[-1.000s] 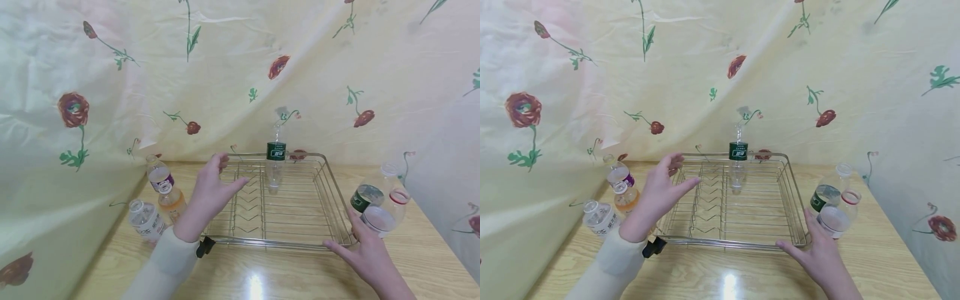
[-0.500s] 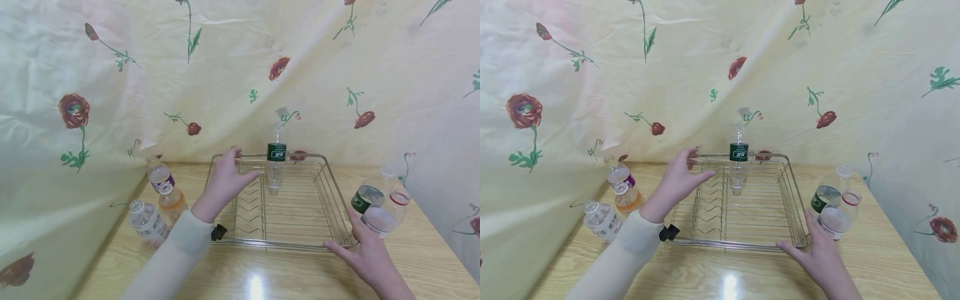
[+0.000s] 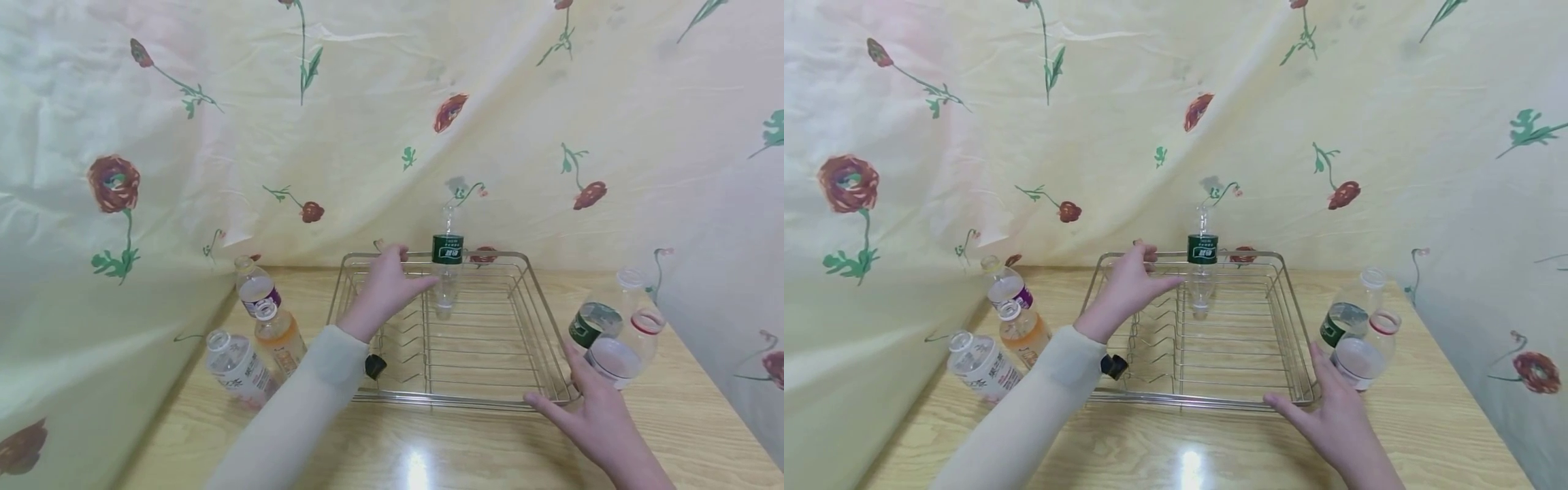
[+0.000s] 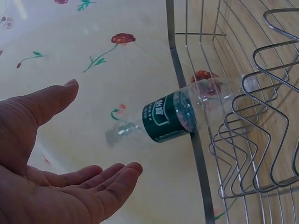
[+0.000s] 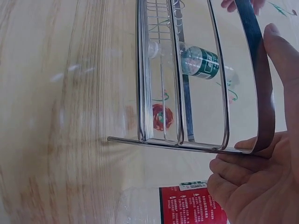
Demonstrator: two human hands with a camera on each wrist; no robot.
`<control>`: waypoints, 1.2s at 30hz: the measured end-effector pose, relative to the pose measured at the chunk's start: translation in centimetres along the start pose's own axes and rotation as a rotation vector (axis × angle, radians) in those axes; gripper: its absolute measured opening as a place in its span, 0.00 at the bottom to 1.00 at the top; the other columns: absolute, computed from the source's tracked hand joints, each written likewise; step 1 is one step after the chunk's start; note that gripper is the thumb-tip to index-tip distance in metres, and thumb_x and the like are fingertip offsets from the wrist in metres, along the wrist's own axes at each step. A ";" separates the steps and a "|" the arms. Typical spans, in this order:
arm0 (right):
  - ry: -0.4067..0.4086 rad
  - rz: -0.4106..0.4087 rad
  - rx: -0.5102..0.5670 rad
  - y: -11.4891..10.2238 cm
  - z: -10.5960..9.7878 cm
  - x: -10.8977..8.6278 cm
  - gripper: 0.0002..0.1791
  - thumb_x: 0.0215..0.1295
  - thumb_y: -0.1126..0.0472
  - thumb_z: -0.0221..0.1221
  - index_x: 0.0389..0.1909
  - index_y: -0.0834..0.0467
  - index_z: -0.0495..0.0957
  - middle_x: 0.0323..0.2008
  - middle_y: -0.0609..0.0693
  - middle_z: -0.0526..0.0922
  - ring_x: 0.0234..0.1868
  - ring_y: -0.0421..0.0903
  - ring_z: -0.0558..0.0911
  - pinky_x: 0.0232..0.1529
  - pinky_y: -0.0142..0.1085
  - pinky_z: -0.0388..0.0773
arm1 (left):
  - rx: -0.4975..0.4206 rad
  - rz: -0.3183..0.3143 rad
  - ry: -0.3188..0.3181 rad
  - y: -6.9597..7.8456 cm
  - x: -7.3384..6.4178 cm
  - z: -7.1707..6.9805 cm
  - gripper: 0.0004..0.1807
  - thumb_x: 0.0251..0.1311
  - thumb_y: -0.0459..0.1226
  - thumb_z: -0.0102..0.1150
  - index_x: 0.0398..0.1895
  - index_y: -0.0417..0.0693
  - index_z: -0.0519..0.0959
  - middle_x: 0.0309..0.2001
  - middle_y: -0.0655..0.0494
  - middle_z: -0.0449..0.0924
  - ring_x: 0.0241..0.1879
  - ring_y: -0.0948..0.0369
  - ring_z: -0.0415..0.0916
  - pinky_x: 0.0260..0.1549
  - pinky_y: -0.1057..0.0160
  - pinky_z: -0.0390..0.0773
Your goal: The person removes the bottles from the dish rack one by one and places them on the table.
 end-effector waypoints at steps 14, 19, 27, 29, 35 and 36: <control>-0.009 0.011 -0.003 0.0 0.0 0.0 0.61 0.58 0.44 0.74 0.82 0.59 0.45 0.73 0.70 0.59 0.54 0.79 0.75 0.50 0.72 0.71 | -0.042 -0.027 0.000 0.2 2.7 1.4 0.47 0.55 0.51 0.77 0.71 0.38 0.65 0.64 0.41 0.73 0.60 0.48 0.74 0.54 0.52 0.80; -0.006 0.007 -0.005 -0.1 0.0 0.0 0.61 0.58 0.45 0.74 0.82 0.59 0.45 0.74 0.70 0.59 0.54 0.78 0.75 0.49 0.71 0.71 | -0.054 -0.054 0.008 0.1 3.0 1.8 0.46 0.55 0.49 0.77 0.71 0.37 0.66 0.63 0.40 0.74 0.59 0.47 0.74 0.54 0.52 0.80; -0.008 0.011 0.014 -0.1 0.1 0.0 0.62 0.57 0.44 0.74 0.82 0.58 0.45 0.75 0.68 0.58 0.56 0.78 0.74 0.50 0.71 0.71 | -0.106 -0.113 -0.019 -0.6 3.9 2.8 0.47 0.55 0.52 0.76 0.71 0.36 0.66 0.65 0.42 0.72 0.62 0.48 0.71 0.58 0.50 0.77; -0.006 0.011 0.014 0.0 0.1 0.0 0.62 0.57 0.44 0.75 0.82 0.57 0.45 0.75 0.68 0.57 0.57 0.77 0.73 0.51 0.71 0.71 | -0.114 -0.119 -0.021 -0.7 4.2 3.2 0.46 0.56 0.51 0.76 0.71 0.36 0.66 0.65 0.42 0.71 0.63 0.48 0.71 0.59 0.50 0.76; -0.013 0.022 0.005 0.0 0.0 0.0 0.62 0.56 0.44 0.75 0.82 0.57 0.45 0.75 0.69 0.57 0.60 0.76 0.71 0.52 0.71 0.71 | -0.081 -0.119 0.000 -0.8 5.2 4.3 0.45 0.55 0.50 0.77 0.68 0.33 0.67 0.62 0.40 0.74 0.60 0.47 0.73 0.57 0.51 0.77; -0.015 0.026 0.004 0.0 0.0 0.0 0.62 0.57 0.44 0.75 0.82 0.56 0.45 0.74 0.69 0.57 0.60 0.76 0.71 0.52 0.71 0.71 | -0.075 -0.122 0.004 -0.8 5.3 4.4 0.45 0.55 0.50 0.77 0.67 0.33 0.67 0.61 0.40 0.74 0.59 0.47 0.74 0.57 0.51 0.78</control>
Point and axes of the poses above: each hand's wrist, its own x-axis towards the middle knuckle, its own z-axis out of the palm, y = z × x, the point moved 2 cm from there along x, towards the middle knuckle
